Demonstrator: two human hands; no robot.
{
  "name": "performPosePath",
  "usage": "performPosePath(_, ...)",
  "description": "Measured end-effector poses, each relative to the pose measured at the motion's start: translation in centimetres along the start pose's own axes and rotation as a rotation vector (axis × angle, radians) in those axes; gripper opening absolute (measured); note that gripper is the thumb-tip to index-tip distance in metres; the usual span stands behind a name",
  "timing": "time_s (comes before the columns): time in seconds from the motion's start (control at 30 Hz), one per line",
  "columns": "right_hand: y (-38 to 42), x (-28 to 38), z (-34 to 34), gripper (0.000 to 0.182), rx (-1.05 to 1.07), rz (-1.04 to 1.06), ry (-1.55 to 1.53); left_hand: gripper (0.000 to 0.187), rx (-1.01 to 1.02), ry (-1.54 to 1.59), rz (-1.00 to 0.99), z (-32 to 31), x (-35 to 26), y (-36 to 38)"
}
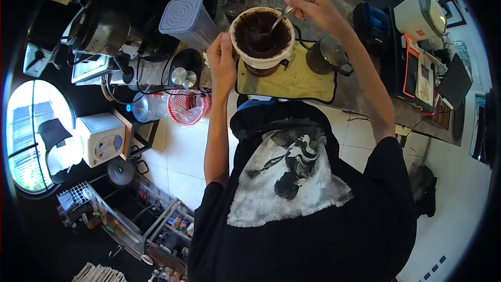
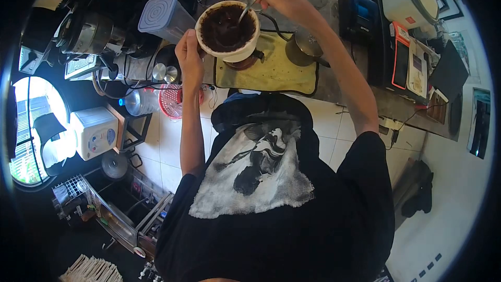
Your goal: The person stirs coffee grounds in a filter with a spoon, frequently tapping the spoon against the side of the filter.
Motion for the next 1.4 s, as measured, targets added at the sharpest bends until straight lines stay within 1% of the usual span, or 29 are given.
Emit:
performPosePath(0.07,0.0,0.0,0.5,0.035,-0.011,0.003,-0.042,0.039,-0.007,-0.038,0.019,0.0,-0.3,0.2)
performPosePath(0.17,0.1,0.9,1.3,0.034,-0.022,0.022,-0.070,0.038,-0.019,0.002,0.025,-0.2,-0.6,0.4)
performPosePath(0.23,0.6,2.5,1.9,0.033,-0.019,0.138,-0.067,0.038,-0.012,0.002,0.023,-0.2,-0.8,0.4)
performPosePath(0.27,1.0,3.7,2.0,0.033,-0.018,0.141,-0.067,0.038,-0.004,0.000,0.025,-0.1,-0.9,0.4)
performPosePath(0.33,1.8,6.1,2.0,0.031,-0.073,0.185,0.113,0.038,-0.001,-0.001,0.023,0.1,-0.8,0.5)
performPosePath(0.37,1.8,6.5,1.9,0.031,-0.072,0.187,0.114,0.038,0.005,0.001,0.023,0.1,-0.7,0.4)
performPosePath(0.43,2.0,7.7,1.6,0.028,-0.113,0.504,0.389,0.038,0.006,0.007,0.017,0.0,-0.8,0.3)
performPosePath(0.47,2.0,7.9,1.2,0.028,-0.114,0.504,0.389,0.038,0.007,0.011,0.012,0.0,-0.8,0.3)
performPosePath(0.53,2.1,8.2,0.3,0.031,-0.149,0.583,0.518,0.038,0.009,0.006,0.012,-0.1,-1.0,0.3)
performPosePath(0.67,1.8,6.1,-0.7,0.029,-0.074,0.552,0.553,0.038,0.027,-0.020,-0.023,-0.1,-1.0,0.1)
performPosePath(0.73,1.6,4.5,-0.6,0.031,0.002,0.210,0.294,0.039,0.019,-0.025,-0.021,-0.1,-1.0,0.0)
performPosePath(0.77,1.4,3.5,-0.4,0.031,0.004,0.210,0.293,0.039,0.014,-0.030,-0.021,-0.2,-1.0,0.0)
performPosePath(0.83,0.7,1.1,0.1,0.033,0.040,0.142,0.041,0.039,0.006,-0.027,-0.007,-0.4,-1.2,0.2)
performPosePath(0.87,0.5,0.5,0.3,0.033,0.040,0.140,0.041,0.039,0.000,-0.024,0.006,-0.6,-1.2,0.3)
performPosePath(0.93,0.1,-0.9,0.7,0.035,0.009,0.090,-0.076,0.039,0.002,-0.021,0.004,-0.7,-1.1,0.3)
performPosePath(1.03,0.3,-0.4,1.4,0.034,-0.007,0.142,-0.118,0.039,0.004,-0.012,0.000,-0.8,-1.0,0.4)
performPosePath(1.17,1.9,4.7,1.7,0.036,0.007,0.163,-0.022,0.038,0.009,-0.014,-0.019,-0.7,-0.7,0.4)
performPosePath(1.23,2.7,6.8,1.3,0.034,0.005,0.225,0.131,0.038,0.008,-0.018,-0.015,-0.8,-0.6,0.4)
performPosePath(1.27,2.7,6.7,1.0,0.034,0.004,0.227,0.132,0.039,0.005,-0.022,-0.012,-0.8,-0.6,0.4)
performPosePath(1.33,3.0,6.7,0.3,0.029,-0.013,0.416,0.297,0.039,0.010,-0.016,-0.016,-0.8,-0.5,0.4)
performPosePath(1.37,3.1,6.9,0.1,0.029,-0.013,0.418,0.298,0.039,0.014,-0.011,-0.017,-0.9,-0.6,0.5)
performPosePath(1.4,3.2,7.1,-0.3,0.028,0.018,0.410,0.389,0.039,0.013,-0.011,-0.018,-0.9,-0.6,0.5)
Point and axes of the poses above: each hand's wrist, its own y-axis away from the middle knuckle, its own z-axis out of the back of the hand, x = y × z, the point moved 2 cm from there along -y, towards the middle knuckle, and after that the axes turned 3 degrees about x, right-handed, at the moved point
